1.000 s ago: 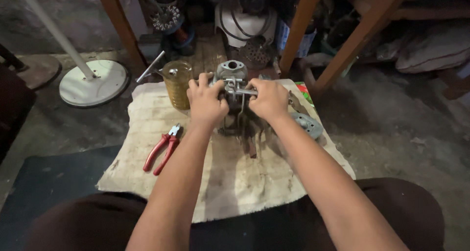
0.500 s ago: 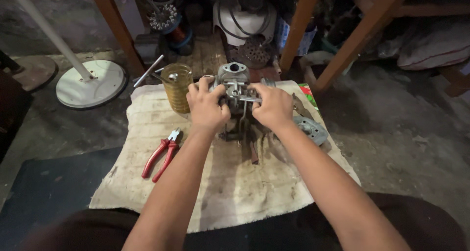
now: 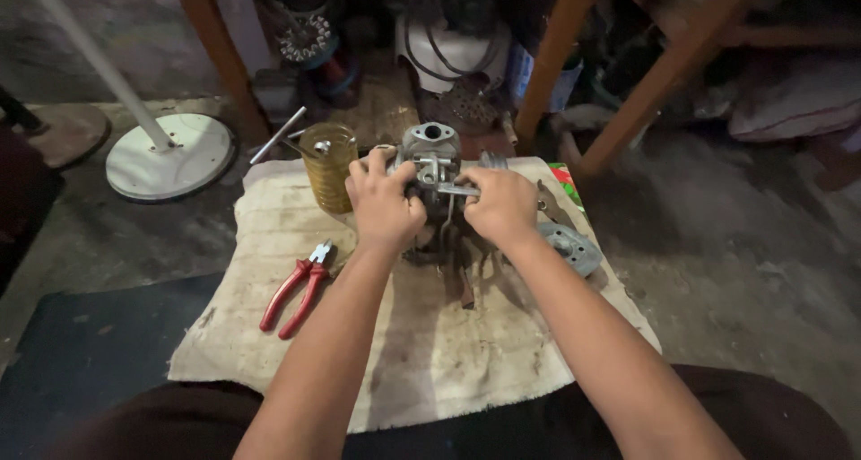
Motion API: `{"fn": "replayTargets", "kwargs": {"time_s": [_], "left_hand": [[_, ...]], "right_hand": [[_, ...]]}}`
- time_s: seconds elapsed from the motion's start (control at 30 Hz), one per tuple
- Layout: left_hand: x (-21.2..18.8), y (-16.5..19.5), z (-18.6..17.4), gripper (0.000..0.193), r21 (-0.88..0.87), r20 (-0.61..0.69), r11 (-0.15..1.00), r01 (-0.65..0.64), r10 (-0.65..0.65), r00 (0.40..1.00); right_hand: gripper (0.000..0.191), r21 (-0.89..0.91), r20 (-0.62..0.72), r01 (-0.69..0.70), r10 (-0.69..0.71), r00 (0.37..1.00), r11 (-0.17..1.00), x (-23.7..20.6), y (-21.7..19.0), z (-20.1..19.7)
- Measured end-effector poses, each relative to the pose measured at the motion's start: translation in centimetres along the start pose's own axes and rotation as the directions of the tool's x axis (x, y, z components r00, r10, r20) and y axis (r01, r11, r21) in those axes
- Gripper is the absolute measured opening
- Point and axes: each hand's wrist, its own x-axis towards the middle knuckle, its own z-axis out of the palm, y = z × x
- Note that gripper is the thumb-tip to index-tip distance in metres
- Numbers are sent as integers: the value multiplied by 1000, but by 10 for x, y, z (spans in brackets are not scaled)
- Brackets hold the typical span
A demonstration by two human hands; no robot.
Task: The person works on a small engine mounted on a cloth on a work table, using wrenches to loosen and remove fasteners and separate the cylinder head from the engine. They reposition the engine, handle the cylinder and head parts, and continue tightening and fitting components by hand and with wrenches.
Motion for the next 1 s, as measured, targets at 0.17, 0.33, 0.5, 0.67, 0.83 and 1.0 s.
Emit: {"fn": "replayTargets", "kwargs": {"time_s": [0.17,0.33,0.5,0.67,0.83,1.0], "left_hand": [[2,1,0,35,15,28,999,30,-30,999],[1,0,-1,34,8,58,999,48,-48,997],[2,-3,1,37,7,37,1000,29,-30,999],[2,-6,3,40,11,23,1000,7,-7,1000],[3,-7,2,35,12,32,1000,16,-16,999],[5,-7,2,35,17,43,1000,8,-8,999]], "right_hand": [[28,-26,94,-91,93,991,996,2,-2,-3],[42,-12,39,-34,34,999,999,2,-3,-4],[32,-68,80,-41,46,996,997,4,-2,1],[35,-69,96,-47,53,994,997,6,2,5],[33,-17,14,-18,18,1000,1000,2,0,5],[24,39,-53,-7,9,999,999,-1,-3,1]]}}
